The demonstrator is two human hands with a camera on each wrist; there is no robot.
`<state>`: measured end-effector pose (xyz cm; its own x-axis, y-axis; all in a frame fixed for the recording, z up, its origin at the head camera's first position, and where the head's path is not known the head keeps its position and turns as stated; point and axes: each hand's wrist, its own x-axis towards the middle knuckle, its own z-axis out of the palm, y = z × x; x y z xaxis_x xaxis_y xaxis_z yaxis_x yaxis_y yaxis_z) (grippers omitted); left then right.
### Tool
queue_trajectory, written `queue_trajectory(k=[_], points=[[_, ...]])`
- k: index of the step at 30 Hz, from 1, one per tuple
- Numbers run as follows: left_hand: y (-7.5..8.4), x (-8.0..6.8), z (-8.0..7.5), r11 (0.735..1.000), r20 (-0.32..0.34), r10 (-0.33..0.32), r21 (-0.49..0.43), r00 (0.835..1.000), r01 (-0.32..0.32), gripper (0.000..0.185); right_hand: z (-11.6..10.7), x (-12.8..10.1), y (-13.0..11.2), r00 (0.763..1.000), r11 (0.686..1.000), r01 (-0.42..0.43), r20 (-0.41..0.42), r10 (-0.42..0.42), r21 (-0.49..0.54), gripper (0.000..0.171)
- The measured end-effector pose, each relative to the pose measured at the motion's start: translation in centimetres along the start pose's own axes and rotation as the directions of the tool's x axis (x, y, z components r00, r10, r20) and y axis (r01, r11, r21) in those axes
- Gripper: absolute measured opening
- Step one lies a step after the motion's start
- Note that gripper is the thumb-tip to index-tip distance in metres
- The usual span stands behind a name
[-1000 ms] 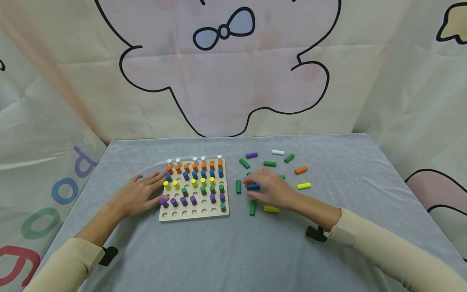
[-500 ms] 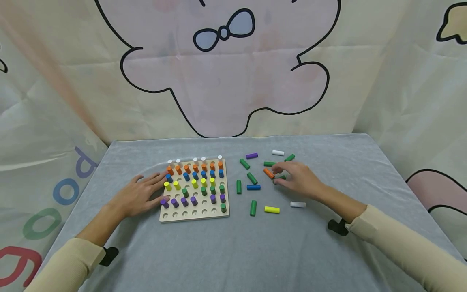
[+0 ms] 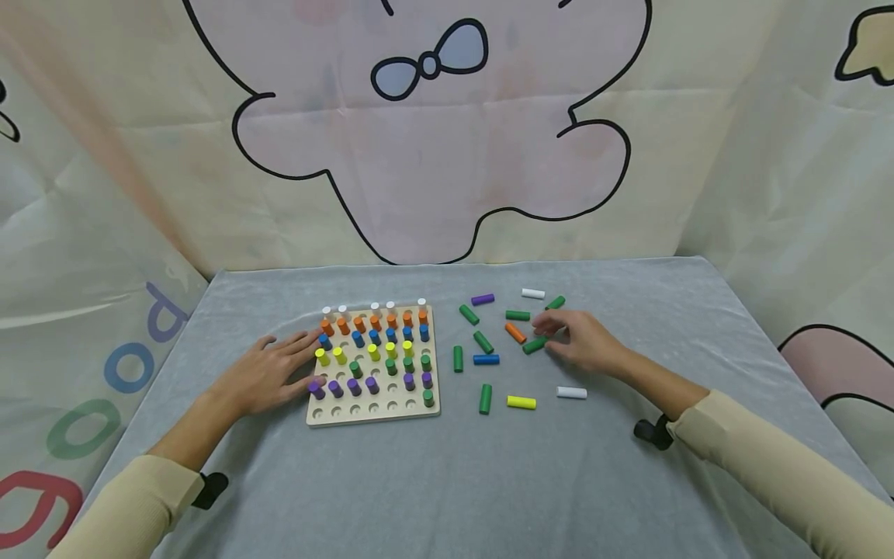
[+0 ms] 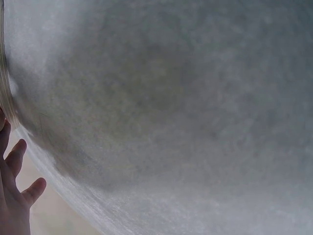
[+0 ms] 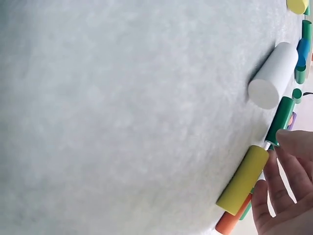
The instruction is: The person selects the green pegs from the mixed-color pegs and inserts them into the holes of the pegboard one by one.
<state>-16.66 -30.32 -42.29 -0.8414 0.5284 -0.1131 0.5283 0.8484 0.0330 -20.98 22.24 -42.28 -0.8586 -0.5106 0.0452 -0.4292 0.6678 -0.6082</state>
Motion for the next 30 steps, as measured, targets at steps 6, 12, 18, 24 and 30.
queue_trajectory(k=[6, 12, 18, 24, 30], points=[[0.00, 0.08, -0.01, 1.000, -0.010, 0.002, 0.001, 1.000, -0.002, 0.074, -0.01, 0.09, -0.04, 0.999, 0.999, -0.027, 0.020, 0.028, -0.021, 0.035], [0.00, 0.11, -0.01, 1.000, -0.011, 0.003, -0.004, 1.000, -0.003, 0.073, 0.16, 0.04, 0.03, 1.000, 0.997, -0.006, 0.014, 0.007, -0.071, 0.035], [0.02, 0.10, 0.00, 1.000, -0.007, -0.002, -0.010, 1.000, 0.002, 0.074, 0.50, 0.13, 0.09, 1.000, 0.995, 0.006, 0.001, -0.006, -0.098, 0.036], [0.07, 0.08, 0.02, 1.000, -0.001, -0.004, -0.011, 1.000, 0.004, 0.074, 0.61, 0.05, 0.19, 1.000, 0.995, 0.017, -0.006, -0.017, -0.095, 0.036], [0.01, 0.07, 0.10, 1.000, -0.004, -0.007, -0.009, 1.000, 0.007, 0.075, 0.36, -0.05, -0.09, 1.000, 0.996, 0.023, -0.010, -0.024, -0.092, 0.036]])
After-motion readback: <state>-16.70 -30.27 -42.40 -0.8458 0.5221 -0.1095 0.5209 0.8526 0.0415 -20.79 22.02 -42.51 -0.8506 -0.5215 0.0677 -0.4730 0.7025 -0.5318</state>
